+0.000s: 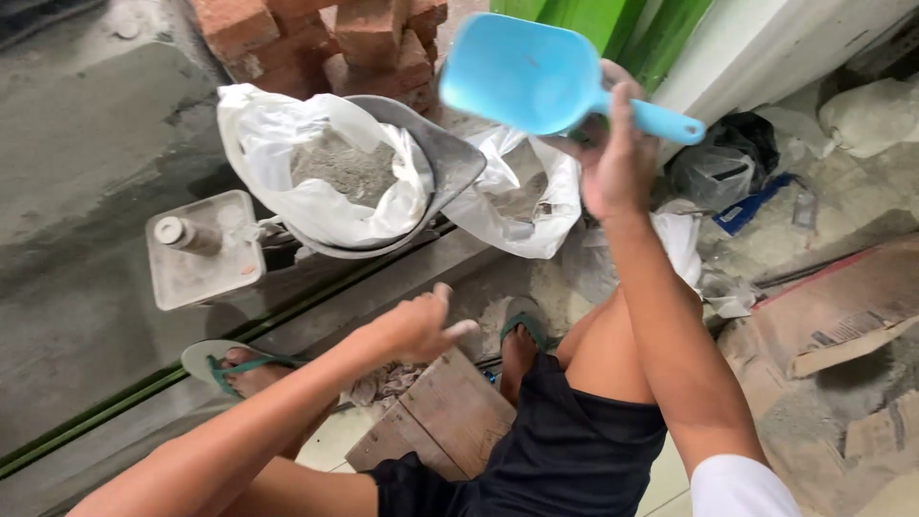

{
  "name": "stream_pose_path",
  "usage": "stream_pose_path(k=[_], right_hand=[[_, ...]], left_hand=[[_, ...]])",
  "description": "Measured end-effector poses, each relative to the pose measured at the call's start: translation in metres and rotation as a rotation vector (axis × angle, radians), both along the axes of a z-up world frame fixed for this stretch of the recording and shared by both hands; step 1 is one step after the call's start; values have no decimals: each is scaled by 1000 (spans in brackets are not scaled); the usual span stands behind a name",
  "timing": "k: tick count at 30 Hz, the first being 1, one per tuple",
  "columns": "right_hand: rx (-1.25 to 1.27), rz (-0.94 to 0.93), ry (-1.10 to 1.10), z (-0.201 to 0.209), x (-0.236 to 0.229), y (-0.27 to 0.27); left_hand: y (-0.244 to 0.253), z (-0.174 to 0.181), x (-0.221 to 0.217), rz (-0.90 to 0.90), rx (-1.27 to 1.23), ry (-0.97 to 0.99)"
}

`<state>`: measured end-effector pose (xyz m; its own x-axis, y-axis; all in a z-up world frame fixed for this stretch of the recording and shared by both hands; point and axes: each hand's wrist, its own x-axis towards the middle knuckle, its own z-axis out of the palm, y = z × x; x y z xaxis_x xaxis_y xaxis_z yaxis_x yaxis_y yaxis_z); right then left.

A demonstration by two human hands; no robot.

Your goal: Scooping grey powder from a bucket into a plastic bag using a blue hand scoop.

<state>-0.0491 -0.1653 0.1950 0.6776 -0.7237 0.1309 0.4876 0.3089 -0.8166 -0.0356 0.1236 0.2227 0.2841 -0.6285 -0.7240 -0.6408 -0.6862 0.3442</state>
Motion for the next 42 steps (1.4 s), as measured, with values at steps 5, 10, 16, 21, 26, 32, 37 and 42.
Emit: stream_pose_path(k=[5, 10, 16, 21, 26, 32, 37, 42], right_hand=[[-17, -130, 323, -27, -42, -54], [-307, -161, 561, -25, -67, -51], [-518, -218, 682, -83, -41, -43], [-787, -75, 776, -92, 11, -9], [-824, -2, 816, -124, 39, -20], [-801, 15, 565, -129, 63, -26], [-773, 94, 362, -112, 64, -23], [-923, 24, 376, -109, 61, -40]], left_hand=[[-29, -58, 9, -73, -250, -317], [-86, -9, 9, -322, -712, -856], [-147, -78, 92, -306, -602, -1105], [-158, -109, 126, -298, -651, -1208], [-151, -78, 116, -253, -854, -1223], [-148, -77, 116, -252, -642, -1202], [-156, -99, 122, -171, -698, -1194], [-170, -119, 139, -8, -952, -1087]])
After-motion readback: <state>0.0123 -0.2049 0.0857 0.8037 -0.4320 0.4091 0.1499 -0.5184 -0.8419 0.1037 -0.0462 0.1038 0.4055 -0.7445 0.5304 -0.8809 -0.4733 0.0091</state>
